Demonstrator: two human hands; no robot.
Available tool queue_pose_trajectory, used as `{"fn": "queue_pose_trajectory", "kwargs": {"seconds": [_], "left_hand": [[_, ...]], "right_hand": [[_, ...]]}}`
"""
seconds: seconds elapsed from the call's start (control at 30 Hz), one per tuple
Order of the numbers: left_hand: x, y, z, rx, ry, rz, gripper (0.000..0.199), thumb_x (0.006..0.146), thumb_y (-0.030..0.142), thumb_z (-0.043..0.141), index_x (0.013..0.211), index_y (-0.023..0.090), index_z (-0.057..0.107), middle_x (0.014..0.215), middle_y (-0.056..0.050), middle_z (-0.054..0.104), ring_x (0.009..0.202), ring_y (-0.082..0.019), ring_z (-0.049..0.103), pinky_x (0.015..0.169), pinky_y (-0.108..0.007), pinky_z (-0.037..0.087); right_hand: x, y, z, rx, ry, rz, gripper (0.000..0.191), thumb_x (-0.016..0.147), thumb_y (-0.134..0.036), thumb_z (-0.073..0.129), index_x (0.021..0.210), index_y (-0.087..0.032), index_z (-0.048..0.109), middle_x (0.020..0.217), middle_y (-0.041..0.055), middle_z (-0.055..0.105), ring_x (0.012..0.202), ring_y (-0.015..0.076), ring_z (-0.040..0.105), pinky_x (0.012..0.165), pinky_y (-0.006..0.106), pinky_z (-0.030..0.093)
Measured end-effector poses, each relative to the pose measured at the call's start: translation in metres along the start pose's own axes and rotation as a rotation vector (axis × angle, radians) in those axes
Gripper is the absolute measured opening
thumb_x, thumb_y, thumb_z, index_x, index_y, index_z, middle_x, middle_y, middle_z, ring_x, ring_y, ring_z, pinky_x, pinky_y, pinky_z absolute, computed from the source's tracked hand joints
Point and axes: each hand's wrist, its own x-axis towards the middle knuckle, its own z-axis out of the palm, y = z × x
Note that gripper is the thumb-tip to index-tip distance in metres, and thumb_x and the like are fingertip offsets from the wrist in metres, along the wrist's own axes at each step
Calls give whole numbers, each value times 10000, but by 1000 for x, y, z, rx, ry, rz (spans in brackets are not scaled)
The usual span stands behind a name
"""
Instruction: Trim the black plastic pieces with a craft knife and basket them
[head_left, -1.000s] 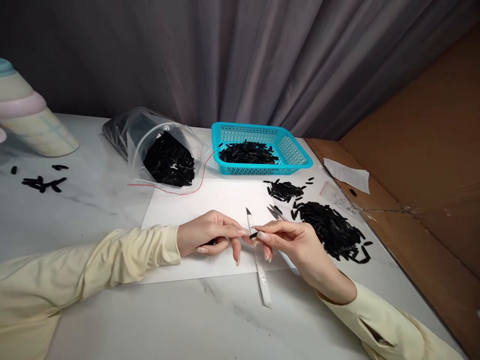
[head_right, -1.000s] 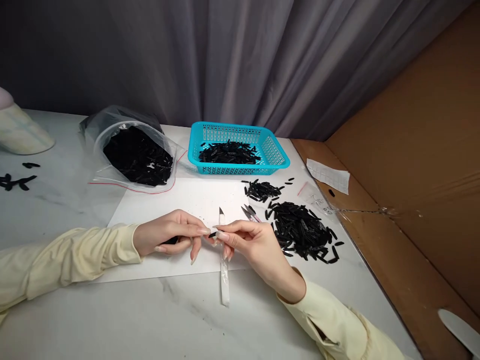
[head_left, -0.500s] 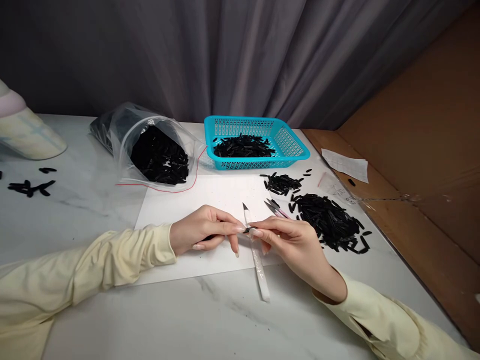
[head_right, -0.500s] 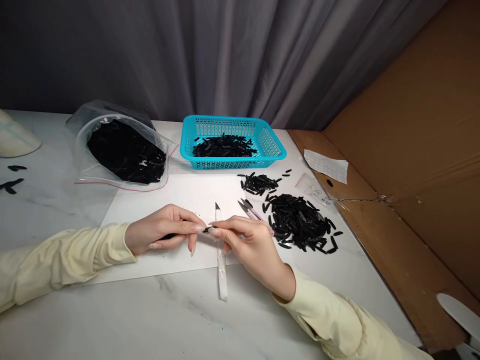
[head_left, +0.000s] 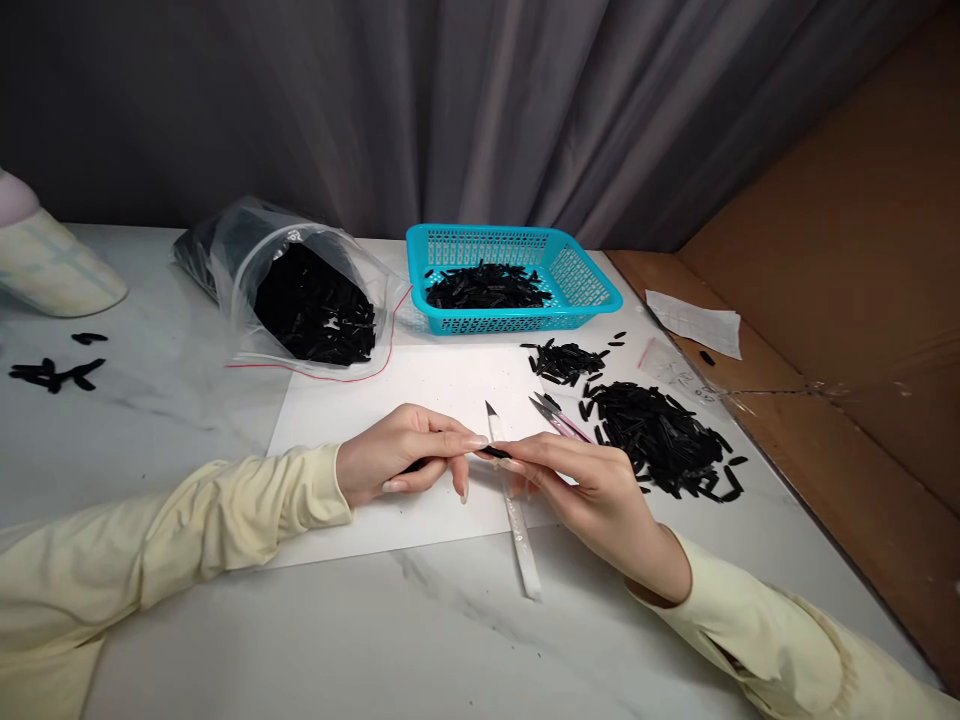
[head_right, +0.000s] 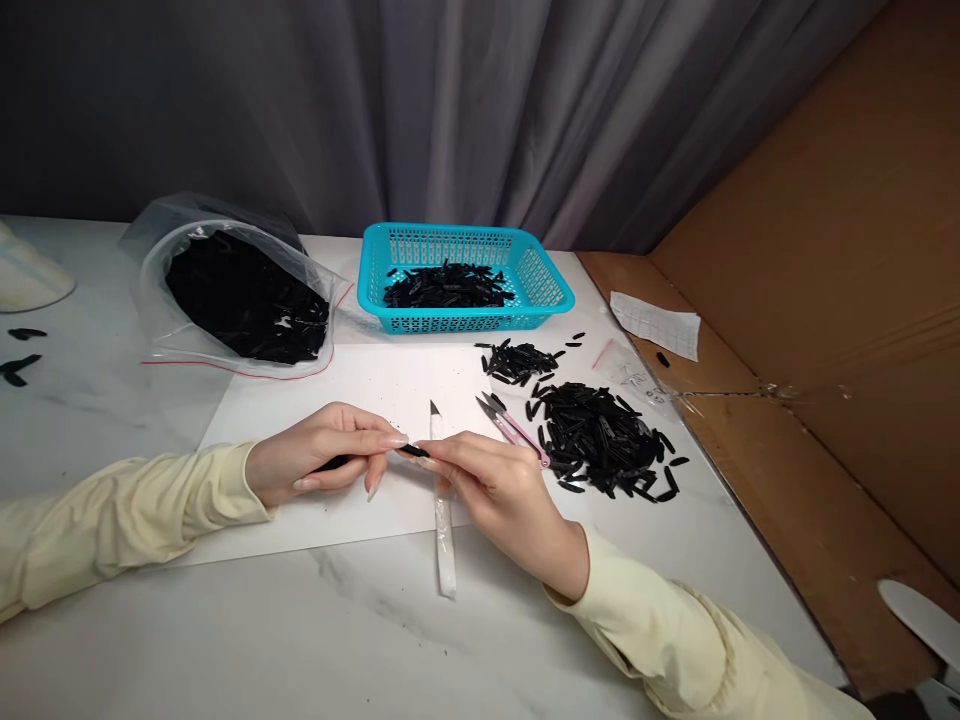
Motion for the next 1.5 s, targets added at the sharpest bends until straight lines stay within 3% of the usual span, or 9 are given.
{"fn": "queue_pose_trajectory", "kwargs": {"seconds": [0.2, 0.33, 0.47, 0.77, 0.9, 1.07, 1.23, 1.37, 1.5], "left_hand": [[-1, 0, 1, 38, -3, 2, 357, 829, 308, 564, 552, 89, 616, 288, 61, 370, 232, -2, 213, 302, -187, 84], [-1, -1, 1, 35, -3, 6, 343, 823, 306, 570, 565, 83, 611, 349, 33, 470, 235, 7, 230, 302, -184, 88], [-1, -2, 0, -2, 20, -2, 183, 796, 261, 594, 762, 95, 663, 499, 0, 604, 244, 10, 276, 295, -170, 103], [1, -1, 0, -23, 56, -10, 158, 765, 221, 607, 857, 113, 678, 462, 7, 587, 236, 5, 272, 297, -168, 98], [0, -3, 2, -20, 99, 9, 174, 760, 232, 624, 877, 114, 678, 444, 22, 567, 237, 7, 267, 313, -176, 111], [-2, -3, 6, -4, 138, 26, 177, 751, 245, 636, 852, 105, 677, 438, 24, 564, 232, 10, 270, 314, -175, 112], [-2, -2, 8, 17, 146, 28, 194, 758, 222, 617, 884, 89, 680, 433, 23, 560, 229, 12, 273, 313, -178, 104], [-2, -3, 6, 11, 118, 45, 198, 771, 218, 598, 901, 93, 677, 430, 22, 563, 232, 12, 277, 321, -180, 122], [-2, -4, 4, 16, 88, 75, 221, 787, 226, 588, 974, 116, 629, 478, 13, 606, 233, 15, 273, 324, -171, 132]], "right_hand": [[0, -1, 1, -22, 6, -13, 245, 837, 1, 474, 971, -114, 643, 697, 29, 651, 600, 93, 594, 572, 194, 468], [1, -2, 2, -28, 16, -33, 255, 857, -31, 451, 981, -149, 640, 707, 24, 654, 605, 103, 601, 566, 206, 475], [1, -3, 1, -24, 16, -6, 267, 849, -38, 476, 1021, -159, 640, 708, 24, 663, 619, 113, 617, 573, 212, 487], [4, -8, 0, -1, 28, 73, 227, 835, -78, 530, 1000, -152, 669, 696, 34, 684, 606, 128, 636, 578, 235, 511], [5, -11, 4, 112, 57, 194, 212, 829, -110, 547, 972, -183, 686, 695, 18, 705, 591, 130, 659, 581, 236, 559], [7, -13, 9, 444, 41, 482, 177, 801, -171, 596, 955, -161, 682, 783, 39, 725, 678, 166, 703, 654, 251, 607], [8, -13, 9, 655, 65, 571, 186, 754, -192, 653, 937, -162, 646, 867, 46, 727, 766, 196, 703, 741, 281, 602], [8, -12, 8, 608, 61, 595, 225, 748, -184, 659, 968, -166, 616, 887, 51, 726, 811, 210, 695, 768, 308, 593], [6, -12, 6, 419, 45, 500, 249, 773, -154, 624, 1019, -190, 618, 906, 38, 720, 835, 216, 690, 787, 319, 585]]}}
